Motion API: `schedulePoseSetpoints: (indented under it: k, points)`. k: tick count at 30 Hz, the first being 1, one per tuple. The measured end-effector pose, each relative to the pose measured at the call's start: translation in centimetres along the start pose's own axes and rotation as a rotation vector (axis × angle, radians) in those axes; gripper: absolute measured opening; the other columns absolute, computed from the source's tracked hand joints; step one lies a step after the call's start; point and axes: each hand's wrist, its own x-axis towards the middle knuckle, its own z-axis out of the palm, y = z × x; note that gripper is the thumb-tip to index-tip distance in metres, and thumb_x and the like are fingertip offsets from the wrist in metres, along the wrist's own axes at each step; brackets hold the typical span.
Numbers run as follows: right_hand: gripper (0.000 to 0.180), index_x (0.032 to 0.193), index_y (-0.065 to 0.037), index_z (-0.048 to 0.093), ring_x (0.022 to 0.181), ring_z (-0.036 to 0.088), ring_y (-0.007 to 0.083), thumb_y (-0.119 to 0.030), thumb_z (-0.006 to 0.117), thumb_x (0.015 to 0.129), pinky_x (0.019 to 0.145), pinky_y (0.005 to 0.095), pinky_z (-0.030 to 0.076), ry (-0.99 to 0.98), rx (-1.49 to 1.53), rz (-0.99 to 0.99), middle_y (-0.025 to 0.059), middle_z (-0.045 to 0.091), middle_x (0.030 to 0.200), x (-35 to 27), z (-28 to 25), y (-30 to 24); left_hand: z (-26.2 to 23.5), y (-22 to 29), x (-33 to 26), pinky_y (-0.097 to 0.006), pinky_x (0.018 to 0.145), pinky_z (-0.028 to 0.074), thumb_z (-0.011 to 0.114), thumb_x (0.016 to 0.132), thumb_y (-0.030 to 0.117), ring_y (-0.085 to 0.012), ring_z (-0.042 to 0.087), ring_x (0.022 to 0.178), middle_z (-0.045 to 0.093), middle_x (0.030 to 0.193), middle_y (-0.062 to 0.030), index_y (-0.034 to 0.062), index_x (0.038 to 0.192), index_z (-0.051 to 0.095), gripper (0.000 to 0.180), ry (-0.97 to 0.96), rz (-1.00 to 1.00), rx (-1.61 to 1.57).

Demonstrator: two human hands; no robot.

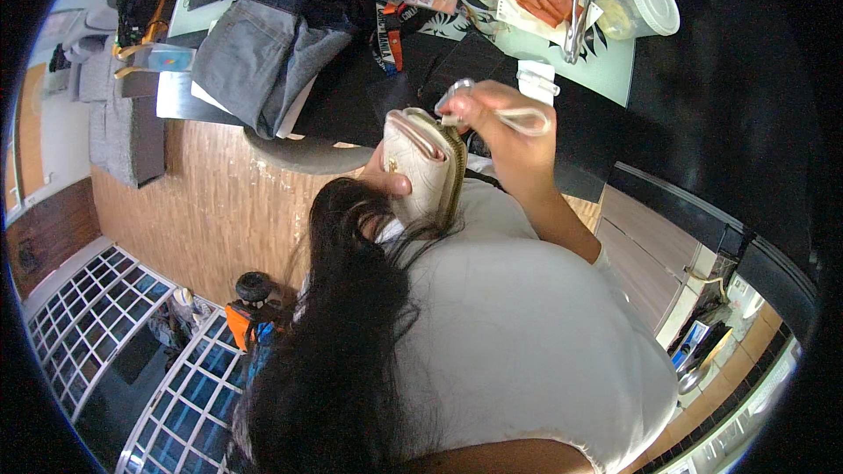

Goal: The person pours liquid from a glass into a small bottle, then places the bottle into a pouch. They walk to a table, open the pouch, and place it into a bag. They then pick up a wallet and keys from the table and place them on the washing machine.

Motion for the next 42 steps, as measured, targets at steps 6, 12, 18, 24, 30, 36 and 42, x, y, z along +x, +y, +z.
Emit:
schedulePoseSetpoints:
  k: [6,12,18,24,30,36,42]
  points:
    - [0.027,0.092,-0.003,0.059,0.060,0.057,0.0083,-0.028,0.068,0.087,0.052,0.0247,0.047,0.029,-0.140,0.162,0.0040,0.064,0.077,2.8,-0.8,1.8,3.2,-0.9,0.9,-0.036,0.090,0.048,0.058,0.075,0.057,-0.0236,0.058,0.105,0.057,0.117,-0.0134,0.0046,0.133,0.042,0.079,0.199,0.025,-0.186]
    - [0.033,0.102,-0.005,0.048,0.077,0.066,0.0146,-0.004,0.071,0.079,0.066,0.0295,0.055,-0.145,-0.173,0.049,0.0072,0.063,0.088,-1.0,-0.6,2.5,2.7,0.8,3.6,-0.039,0.088,0.050,0.022,0.089,0.072,-0.0229,0.060,0.103,0.059,0.116,-0.0124,0.0097,0.128,0.049,0.079,0.603,0.099,-0.060]
    - [0.014,0.090,0.000,0.060,0.071,0.064,0.0133,0.004,0.065,0.078,0.062,0.0269,0.052,0.029,-0.591,-0.162,0.0075,0.064,0.086,-0.8,-0.1,4.5,1.4,0.5,3.8,-0.035,0.094,0.043,0.071,0.079,0.029,-0.0244,0.049,0.114,0.044,0.129,-0.0159,0.0030,0.145,0.013,0.091,0.766,0.200,0.664]
    - [0.021,0.082,-0.003,0.065,0.075,0.064,0.0346,-0.022,0.069,0.074,0.064,0.0439,0.051,-0.285,-1.221,0.159,0.0136,0.063,0.085,-0.8,-0.9,6.8,1.2,-0.8,2.1,-0.034,0.093,0.041,0.068,0.073,0.011,-0.0242,0.050,0.107,0.048,0.122,-0.0156,0.0034,0.142,0.019,0.085,0.928,0.227,0.941]
    - [0.016,0.073,-0.004,0.063,0.071,0.064,0.0336,-0.019,0.069,0.071,0.062,0.0446,0.051,-0.371,-1.317,0.053,0.0123,0.060,0.092,0.0,0.5,10.2,-0.4,-1.8,1.0,-0.034,0.091,0.042,0.068,0.076,0.015,-0.0241,0.051,0.106,0.048,0.121,-0.0166,0.0000,0.141,0.021,0.081,1.058,0.111,0.800]
    - [0.022,0.080,-0.004,0.069,0.073,0.066,0.0243,-0.026,0.068,0.079,0.066,0.0355,0.054,-0.316,-0.813,-0.002,0.0111,0.067,0.096,3.4,-1.9,10.6,-3.1,-0.9,-0.6,-0.034,0.090,0.041,0.067,0.078,0.014,-0.0215,0.051,0.104,0.049,0.119,-0.0122,0.0024,0.137,0.029,0.071,1.232,0.271,0.714]
    - [0.031,0.112,-0.002,0.062,0.068,0.063,0.0101,-0.026,0.060,0.092,0.068,0.0246,0.054,-0.319,0.117,0.645,0.0031,0.065,0.085,9.6,-6.2,14.2,-5.8,1.9,-3.2,-0.033,0.092,0.039,0.065,0.078,0.019,-0.0213,0.049,0.105,0.050,0.116,-0.0096,0.0035,0.129,0.040,0.059,1.255,0.430,0.532]
